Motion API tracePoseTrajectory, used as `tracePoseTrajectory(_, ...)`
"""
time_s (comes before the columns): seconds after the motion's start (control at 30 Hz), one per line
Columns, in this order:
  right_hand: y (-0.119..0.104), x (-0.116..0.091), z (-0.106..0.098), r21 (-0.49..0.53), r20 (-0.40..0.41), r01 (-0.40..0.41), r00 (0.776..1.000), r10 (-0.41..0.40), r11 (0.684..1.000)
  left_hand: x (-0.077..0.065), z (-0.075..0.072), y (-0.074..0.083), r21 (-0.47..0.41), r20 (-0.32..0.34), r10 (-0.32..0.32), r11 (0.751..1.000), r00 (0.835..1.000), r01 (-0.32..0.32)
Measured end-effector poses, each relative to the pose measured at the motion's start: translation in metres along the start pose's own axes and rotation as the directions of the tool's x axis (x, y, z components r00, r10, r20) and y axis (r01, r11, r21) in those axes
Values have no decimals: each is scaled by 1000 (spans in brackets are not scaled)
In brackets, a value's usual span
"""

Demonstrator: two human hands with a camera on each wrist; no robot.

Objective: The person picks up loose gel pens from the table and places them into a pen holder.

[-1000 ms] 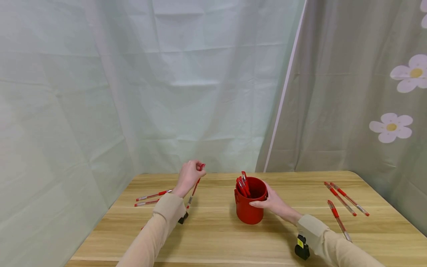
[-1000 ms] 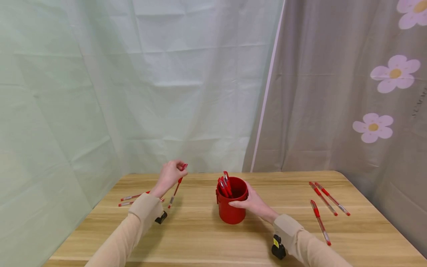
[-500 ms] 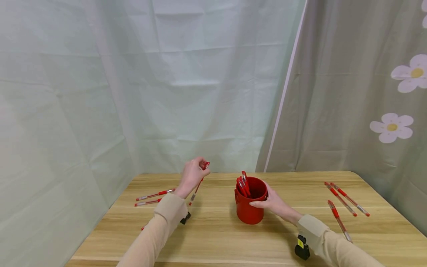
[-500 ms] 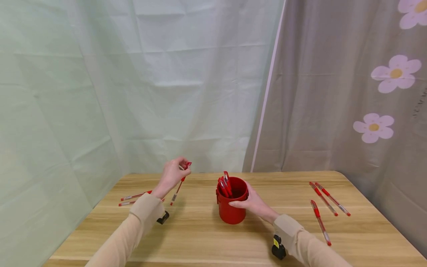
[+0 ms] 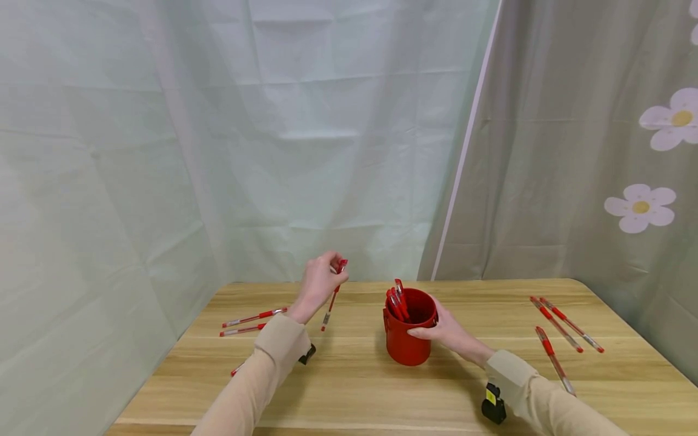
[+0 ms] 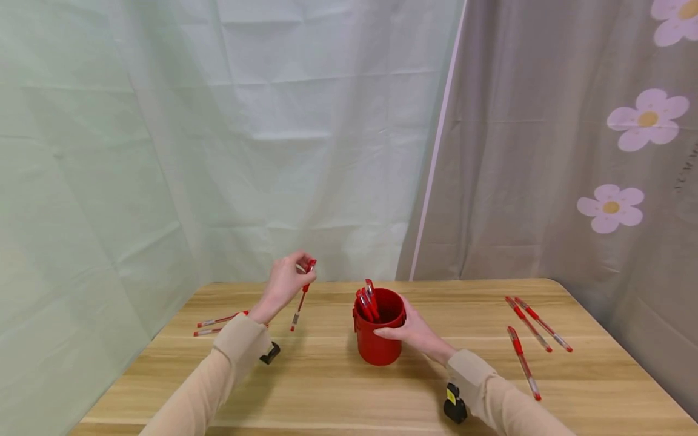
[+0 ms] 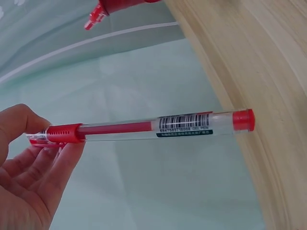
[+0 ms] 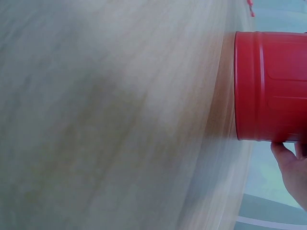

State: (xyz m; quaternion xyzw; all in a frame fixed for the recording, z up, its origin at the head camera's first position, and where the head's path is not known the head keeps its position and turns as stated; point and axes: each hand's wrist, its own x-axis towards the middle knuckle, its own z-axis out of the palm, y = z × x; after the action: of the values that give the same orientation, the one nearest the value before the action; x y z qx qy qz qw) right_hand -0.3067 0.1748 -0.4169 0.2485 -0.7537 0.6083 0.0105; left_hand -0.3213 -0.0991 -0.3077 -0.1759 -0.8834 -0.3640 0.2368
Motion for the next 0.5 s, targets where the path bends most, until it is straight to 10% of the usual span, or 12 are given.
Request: tracePoseTrajectory(0.5, -1, 0, 2, -1, 8, -33, 999, 33, 999, 1, -4, 23, -103, -66, 106, 988, 992, -112)
